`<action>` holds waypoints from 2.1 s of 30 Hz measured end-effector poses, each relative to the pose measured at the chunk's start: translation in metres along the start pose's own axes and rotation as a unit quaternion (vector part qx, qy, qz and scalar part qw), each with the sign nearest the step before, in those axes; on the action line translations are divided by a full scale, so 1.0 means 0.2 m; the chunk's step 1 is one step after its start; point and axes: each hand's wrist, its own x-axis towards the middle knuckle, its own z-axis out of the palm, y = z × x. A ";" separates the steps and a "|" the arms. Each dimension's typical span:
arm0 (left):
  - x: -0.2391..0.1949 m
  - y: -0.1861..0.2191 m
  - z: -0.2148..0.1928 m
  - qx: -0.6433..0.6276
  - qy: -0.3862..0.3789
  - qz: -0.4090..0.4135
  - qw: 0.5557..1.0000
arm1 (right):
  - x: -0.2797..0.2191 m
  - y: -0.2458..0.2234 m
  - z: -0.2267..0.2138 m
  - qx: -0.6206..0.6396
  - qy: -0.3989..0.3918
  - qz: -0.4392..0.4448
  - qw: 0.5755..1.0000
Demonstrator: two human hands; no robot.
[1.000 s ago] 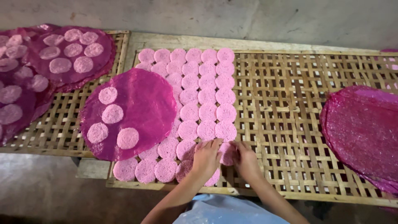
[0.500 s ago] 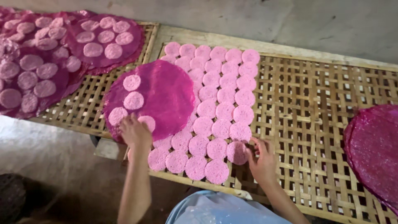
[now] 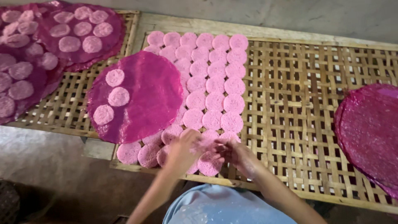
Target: The person arranges small pink circular items onto a woven bamboo tray, placing them in neat rows. They also handle larger pink circular sheets, moving them between trays and adjusting their positions.
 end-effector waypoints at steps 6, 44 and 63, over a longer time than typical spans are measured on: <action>-0.14 0.15 0.13 -0.189 0.061 0.275 0.941 | -0.18 0.10 -0.19 -0.232 -0.028 -0.087 0.968; 0.06 -0.35 -0.12 -0.090 0.139 0.025 0.986 | -0.30 0.29 -0.20 -0.517 0.017 -0.402 0.755; 0.12 -0.58 -0.26 -0.027 0.112 -0.162 0.980 | -0.14 0.29 -0.17 -0.510 0.249 -0.332 0.754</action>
